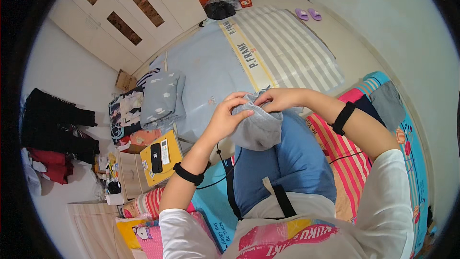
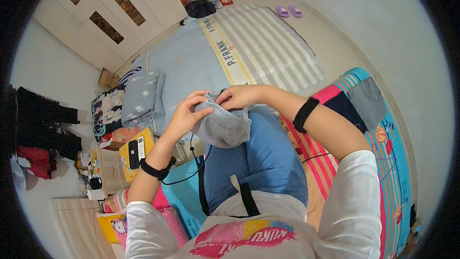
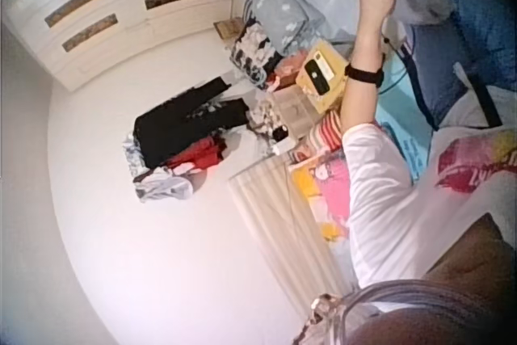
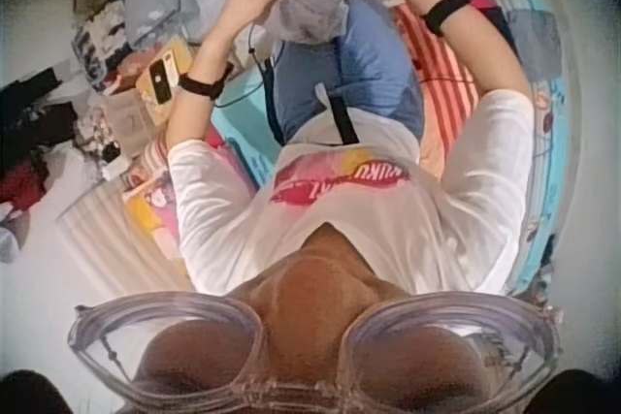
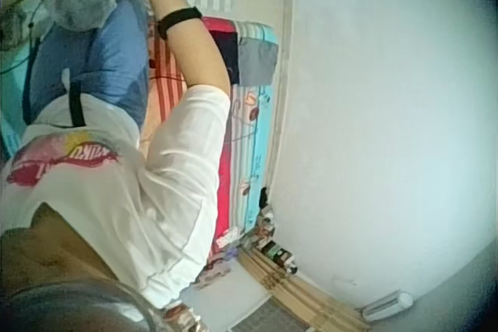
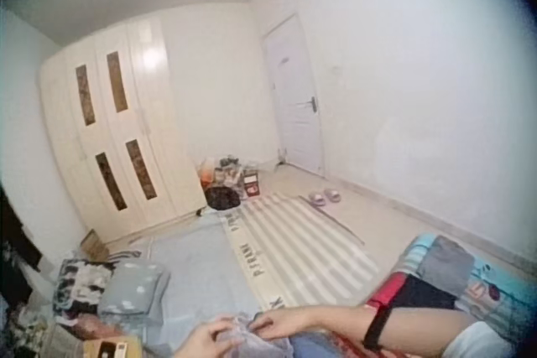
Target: Fold various pieces of clothing on a bed.
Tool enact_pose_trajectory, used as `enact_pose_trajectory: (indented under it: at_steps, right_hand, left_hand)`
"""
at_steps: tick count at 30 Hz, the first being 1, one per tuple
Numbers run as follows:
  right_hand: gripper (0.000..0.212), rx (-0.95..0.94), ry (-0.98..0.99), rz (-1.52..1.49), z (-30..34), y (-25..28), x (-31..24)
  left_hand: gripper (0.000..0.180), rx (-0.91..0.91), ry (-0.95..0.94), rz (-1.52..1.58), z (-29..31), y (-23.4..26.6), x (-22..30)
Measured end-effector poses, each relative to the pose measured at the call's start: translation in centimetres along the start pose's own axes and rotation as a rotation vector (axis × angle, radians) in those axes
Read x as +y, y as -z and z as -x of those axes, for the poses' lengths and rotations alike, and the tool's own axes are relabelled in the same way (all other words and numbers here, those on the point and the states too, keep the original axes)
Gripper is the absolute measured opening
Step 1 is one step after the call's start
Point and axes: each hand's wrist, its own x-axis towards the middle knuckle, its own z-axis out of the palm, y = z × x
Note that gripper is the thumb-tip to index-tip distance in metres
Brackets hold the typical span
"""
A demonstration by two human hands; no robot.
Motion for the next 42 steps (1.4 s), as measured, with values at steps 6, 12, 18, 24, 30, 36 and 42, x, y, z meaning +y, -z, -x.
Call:
enact_pose_trajectory:
  at_steps: [6, 12, 18, 24, 30, 36, 42]
  right_hand:
    - [0.029, 0.3, 0.099, 0.366, -1.6, -1.2, 1.0]
    - [0.022, 0.793, 0.13, 0.439, -0.2, 2.7, 1.4]
    - [0.025, 1.076, 0.092, 0.5, 0.6, 4.6, 0.1]
    - [0.026, 1.151, -0.053, 0.276, 2.0, 7.2, 0.6]
    - [0.017, 1.034, -0.048, 0.167, 4.6, 11.1, 3.7]
    - [0.012, 1.036, -0.1, -0.345, 3.8, 10.7, 3.2]
    - [0.012, 1.088, -0.127, -0.535, 4.3, 12.8, 5.6]
  left_hand:
    - [0.018, 0.057, -0.015, -0.034, 0.4, 0.0, -0.4]
    - [0.016, -0.09, 0.097, 0.269, 1.8, 0.4, 3.0]
    - [0.026, -0.305, 0.056, 0.206, 2.1, -1.7, 1.4]
    - [0.033, -0.43, 0.005, -0.074, 1.4, -3.9, 4.3]
    - [0.071, -0.44, -0.027, -0.066, 1.2, -4.1, 5.3]
    - [0.074, -0.407, -0.011, -0.292, 2.2, -5.0, 3.5]
    - [0.056, -0.299, -0.126, -0.6, 1.8, -5.4, 4.3]
